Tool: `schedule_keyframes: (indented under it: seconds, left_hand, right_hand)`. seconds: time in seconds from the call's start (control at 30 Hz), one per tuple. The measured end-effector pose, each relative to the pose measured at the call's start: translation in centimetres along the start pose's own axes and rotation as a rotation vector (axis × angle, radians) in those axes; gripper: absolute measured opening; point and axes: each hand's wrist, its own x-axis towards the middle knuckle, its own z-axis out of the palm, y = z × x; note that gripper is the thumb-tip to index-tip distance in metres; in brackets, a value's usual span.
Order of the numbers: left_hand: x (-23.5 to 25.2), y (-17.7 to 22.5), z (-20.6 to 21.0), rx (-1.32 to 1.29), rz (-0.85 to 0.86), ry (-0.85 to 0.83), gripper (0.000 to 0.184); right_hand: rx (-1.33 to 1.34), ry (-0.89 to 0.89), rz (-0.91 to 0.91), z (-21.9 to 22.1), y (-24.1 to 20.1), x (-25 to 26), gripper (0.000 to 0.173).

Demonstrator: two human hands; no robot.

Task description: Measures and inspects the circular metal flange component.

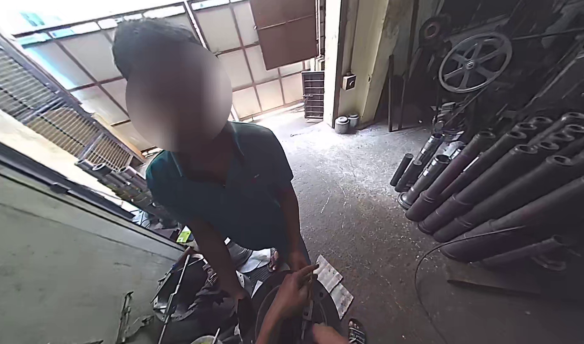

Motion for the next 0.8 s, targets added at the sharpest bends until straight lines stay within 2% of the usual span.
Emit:
schedule_keyframes:
  seconds: [0.07,0.13,0.2,0.23,0.33,0.43,0.57,0.7,0.8]
  left_hand:
    - [-4.0,-2.5,0.6,-0.145,0.031,0.208,0.042]
    - [-8.7,-4.0,2.2,-0.172,-0.025,0.415,0.037]
    - [-12.7,-3.5,5.1,-0.131,-0.134,0.503,0.031]
    - [-14.0,-2.7,6.8,-0.067,-0.181,0.524,0.030]
    - [-14.4,-0.7,11.9,0.115,-0.192,0.643,0.032]
    - [-13.7,0.2,14.6,0.206,-0.166,0.724,0.032]
    - [-13.9,0.1,13.9,0.398,-0.207,0.828,0.030]
    - [-14.4,-1.3,12.8,0.596,-0.192,0.850,0.032]
    - [-14.2,-2.4,10.5,0.638,-0.206,0.818,0.037]
  right_hand:
    - [-0.115,-0.004,-0.155,-4.1,1.5,-0.6,0.045]
    - [-0.137,0.214,-0.293,-7.9,2.5,-0.7,0.036]
    - [-0.169,0.464,-0.438,-10.5,3.9,1.6,0.028]
    - [-0.198,0.485,-0.493,-11.7,4.6,3.4,0.027]
    - [-0.307,0.311,-0.618,-13.9,4.5,8.6,0.027]
    - [-0.364,0.162,-0.701,-13.7,3.7,11.7,0.023]
    - [-0.377,0.206,-0.729,-14.4,4.2,9.9,0.018]
    - [-0.289,0.253,-0.667,-13.7,6.3,7.9,0.029]
    - [-0.343,0.345,-0.615,-12.2,7.1,6.1,0.035]
